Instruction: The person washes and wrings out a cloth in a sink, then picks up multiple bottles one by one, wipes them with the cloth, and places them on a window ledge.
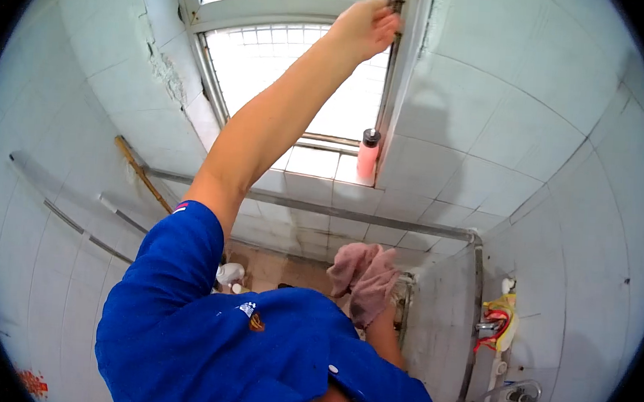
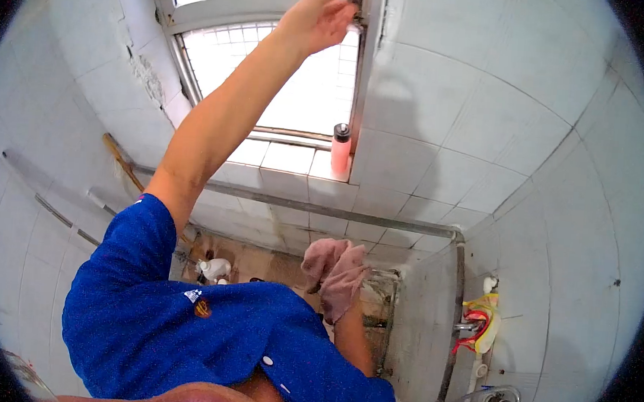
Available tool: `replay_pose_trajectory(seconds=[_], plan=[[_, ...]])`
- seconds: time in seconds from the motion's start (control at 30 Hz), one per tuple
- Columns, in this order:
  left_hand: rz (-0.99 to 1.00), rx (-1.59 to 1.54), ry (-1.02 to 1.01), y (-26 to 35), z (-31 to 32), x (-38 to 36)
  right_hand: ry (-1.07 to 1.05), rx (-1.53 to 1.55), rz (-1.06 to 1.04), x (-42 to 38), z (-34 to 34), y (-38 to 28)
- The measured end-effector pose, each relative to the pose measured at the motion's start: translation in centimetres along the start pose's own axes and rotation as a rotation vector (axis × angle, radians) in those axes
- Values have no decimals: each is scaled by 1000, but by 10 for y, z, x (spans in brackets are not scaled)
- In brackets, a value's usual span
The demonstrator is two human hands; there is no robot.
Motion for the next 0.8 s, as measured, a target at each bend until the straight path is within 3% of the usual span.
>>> replay_pose_trajectory(seconds=[0.13,0.3,0.57,0.8], plan=[[30,-48,59,-32,-49,24,27,283,23,-17,7,-11],[54,-191,-3,-20,-21,23,112,540,30,-41,15,-17],[-12,-518,57,-23,-5,16,-7,424,24,-30,-5,-3],[1,-528,-30,-5,-10,-38,-246,321,54,5,-11,16]])
Point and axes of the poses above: each hand's wrist, its own x-axis towards the middle knuckle, its own z-axis out of the palm, y = z × x, the point moved 8 cm from there along x, towards the middle knuckle, and after that the axes turned 14 degrees about z, right-handed, at the moved point
